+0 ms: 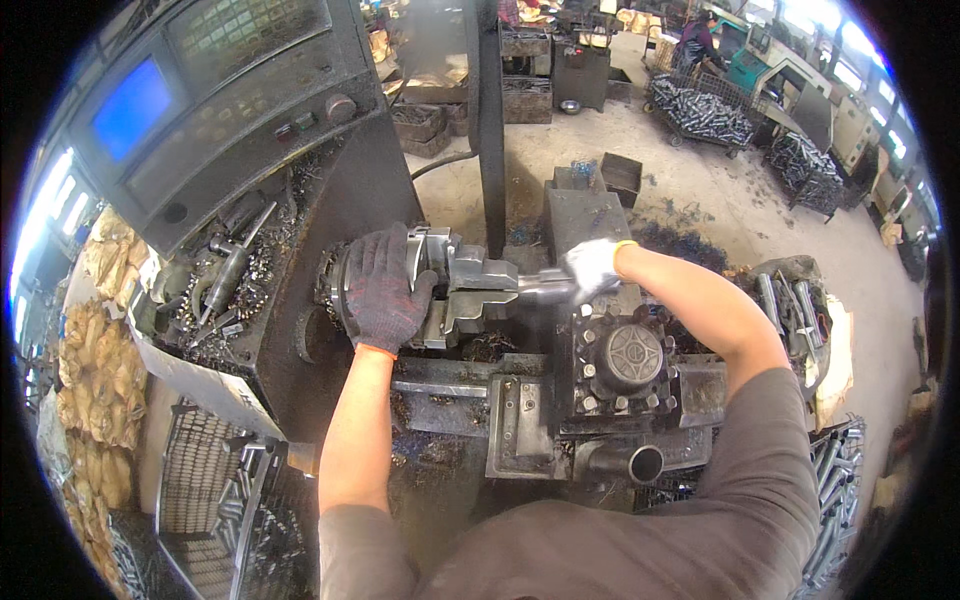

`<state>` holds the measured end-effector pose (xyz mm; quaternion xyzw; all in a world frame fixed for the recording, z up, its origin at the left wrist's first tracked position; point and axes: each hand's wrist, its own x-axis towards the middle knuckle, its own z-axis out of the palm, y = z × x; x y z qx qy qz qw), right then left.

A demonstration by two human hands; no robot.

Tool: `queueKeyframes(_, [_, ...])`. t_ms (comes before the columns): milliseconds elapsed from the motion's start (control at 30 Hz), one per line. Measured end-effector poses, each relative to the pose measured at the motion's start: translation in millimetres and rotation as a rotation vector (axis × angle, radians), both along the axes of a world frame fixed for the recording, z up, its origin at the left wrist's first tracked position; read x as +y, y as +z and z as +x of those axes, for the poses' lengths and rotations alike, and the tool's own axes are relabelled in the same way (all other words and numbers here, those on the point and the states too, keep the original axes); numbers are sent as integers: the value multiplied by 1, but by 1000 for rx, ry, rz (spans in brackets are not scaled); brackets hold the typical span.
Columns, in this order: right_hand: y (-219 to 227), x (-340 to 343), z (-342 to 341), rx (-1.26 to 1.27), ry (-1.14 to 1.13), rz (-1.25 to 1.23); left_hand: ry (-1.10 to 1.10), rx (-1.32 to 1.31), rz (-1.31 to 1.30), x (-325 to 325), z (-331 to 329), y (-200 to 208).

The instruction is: The person puts on gloves and repeatedly loads cylindrical metal parts into a lathe chuck, operates the machine, and removes the finished parts into a nearby crate. The cycle of loading, machining, and unloading is repeated throughout the clip.

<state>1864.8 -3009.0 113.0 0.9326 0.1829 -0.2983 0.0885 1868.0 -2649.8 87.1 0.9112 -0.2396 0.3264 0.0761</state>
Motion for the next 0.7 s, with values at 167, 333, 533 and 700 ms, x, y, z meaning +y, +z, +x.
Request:
queueKeyframes(167, [96,18,-83,-605,-33,-196,-86,45,-79,-2,-6,8])
queueKeyframes(333, [118,117,-208,-810,-364,194,-696,602,-1122,-37,-112,5])
queueKeyframes(533, [-22,179,-292,-620,-615,766,-505,1689,-1870,-20,-218,-67])
queueKeyframes(700, [-137,167,-315,41,-964,984,-312,1888,-1641,-21,-220,-139])
